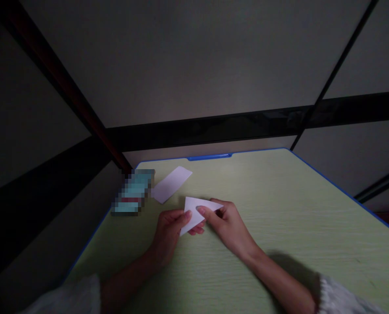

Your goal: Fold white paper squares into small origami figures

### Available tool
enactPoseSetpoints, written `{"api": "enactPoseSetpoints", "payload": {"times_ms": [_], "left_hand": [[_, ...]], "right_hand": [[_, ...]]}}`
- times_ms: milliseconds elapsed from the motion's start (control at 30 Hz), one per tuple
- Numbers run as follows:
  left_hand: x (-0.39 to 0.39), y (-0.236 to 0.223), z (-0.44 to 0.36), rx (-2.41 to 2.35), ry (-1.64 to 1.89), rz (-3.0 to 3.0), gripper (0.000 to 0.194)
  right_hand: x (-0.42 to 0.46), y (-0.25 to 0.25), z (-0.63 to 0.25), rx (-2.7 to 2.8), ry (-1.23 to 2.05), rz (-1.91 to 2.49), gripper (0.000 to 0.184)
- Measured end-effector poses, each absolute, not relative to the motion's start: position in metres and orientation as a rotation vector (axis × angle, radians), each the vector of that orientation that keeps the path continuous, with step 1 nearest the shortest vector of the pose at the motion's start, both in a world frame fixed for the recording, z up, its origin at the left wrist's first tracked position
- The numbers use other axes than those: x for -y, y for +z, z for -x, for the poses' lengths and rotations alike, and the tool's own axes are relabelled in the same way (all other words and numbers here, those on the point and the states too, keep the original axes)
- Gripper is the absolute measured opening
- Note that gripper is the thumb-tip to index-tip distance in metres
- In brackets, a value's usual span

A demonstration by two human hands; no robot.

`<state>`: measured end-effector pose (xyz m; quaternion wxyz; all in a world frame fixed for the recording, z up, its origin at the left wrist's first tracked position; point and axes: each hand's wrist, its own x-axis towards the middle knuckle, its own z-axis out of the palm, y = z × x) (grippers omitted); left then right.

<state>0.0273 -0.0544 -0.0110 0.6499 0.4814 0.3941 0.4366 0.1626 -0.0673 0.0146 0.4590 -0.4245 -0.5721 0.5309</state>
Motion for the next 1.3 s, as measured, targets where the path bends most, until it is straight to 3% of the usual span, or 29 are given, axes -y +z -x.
{"api": "enactPoseSetpoints", "payload": {"times_ms": [267,400,700,1000,1300], "left_hand": [[0.053,-0.014,-0.026,-0.854,1.120,-1.203,0.023],[0.054,-0.013,-0.027,-0.818,1.139,-1.222,0.031],[0.052,-0.021,-0.028,-0.861,1.027,-1.021,0.022],[0.052,-0.015,-0.028,-0.892,1.068,-1.021,0.029],[0.051,-0.016,-0.028,-0.936,1.099,-1.020,0.037]], "right_hand": [[0.065,0.006,-0.162,1.399,1.183,1.249,0.038],[0.068,0.003,-0.157,1.490,1.195,1.248,0.038],[0.071,0.012,-0.159,1.566,1.226,1.177,0.035],[0.069,0.003,-0.155,1.562,1.338,1.200,0.041],[0.076,0.002,-0.147,1.539,1.257,1.147,0.034]]}}
